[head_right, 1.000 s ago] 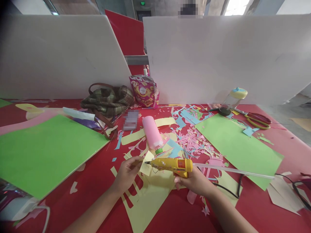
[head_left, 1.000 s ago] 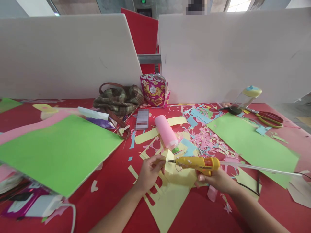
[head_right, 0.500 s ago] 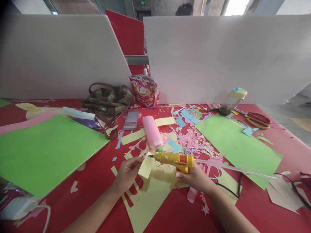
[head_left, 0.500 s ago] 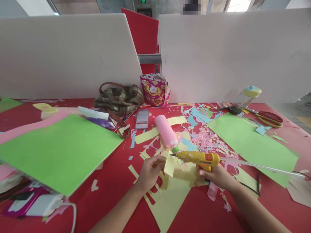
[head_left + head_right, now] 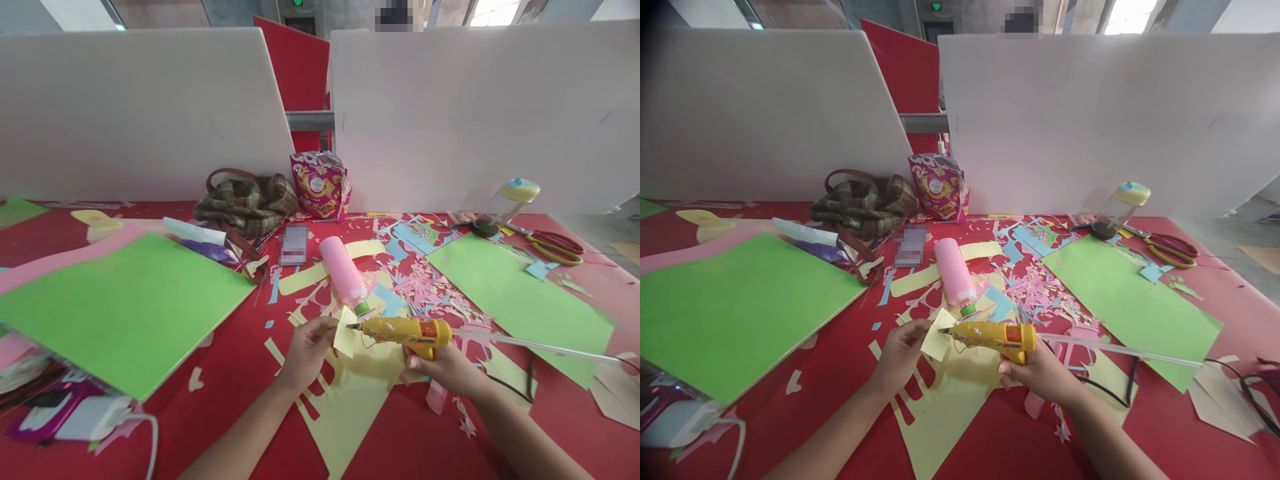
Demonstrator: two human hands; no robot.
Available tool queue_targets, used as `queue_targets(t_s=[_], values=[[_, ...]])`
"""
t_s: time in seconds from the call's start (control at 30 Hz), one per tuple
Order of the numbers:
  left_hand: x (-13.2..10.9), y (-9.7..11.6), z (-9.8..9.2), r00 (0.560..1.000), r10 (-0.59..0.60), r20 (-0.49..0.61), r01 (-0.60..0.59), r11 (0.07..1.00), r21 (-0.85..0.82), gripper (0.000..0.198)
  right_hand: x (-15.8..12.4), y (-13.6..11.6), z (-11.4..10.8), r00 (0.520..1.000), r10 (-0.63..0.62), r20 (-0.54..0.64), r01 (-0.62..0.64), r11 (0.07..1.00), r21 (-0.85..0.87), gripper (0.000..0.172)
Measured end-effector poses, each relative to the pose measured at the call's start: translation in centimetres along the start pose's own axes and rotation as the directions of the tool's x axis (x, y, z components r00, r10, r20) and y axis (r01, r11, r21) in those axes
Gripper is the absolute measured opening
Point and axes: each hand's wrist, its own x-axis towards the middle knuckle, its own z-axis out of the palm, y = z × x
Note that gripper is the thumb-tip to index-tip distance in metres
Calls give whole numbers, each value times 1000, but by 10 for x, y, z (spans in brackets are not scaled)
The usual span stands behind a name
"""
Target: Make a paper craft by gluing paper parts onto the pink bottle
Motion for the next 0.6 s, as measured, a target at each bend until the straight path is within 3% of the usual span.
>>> queue_targets(t_s=[0.3, 0.6], values=[[0, -1, 0, 999, -21, -25, 21, 1000, 0, 21, -3, 1, 2, 998, -20, 59, 21, 1000, -8, 26], [1, -3, 0, 1000, -9, -30, 9, 1000, 19, 23, -3, 4, -2, 999, -8, -32, 7, 1000, -31, 22]])
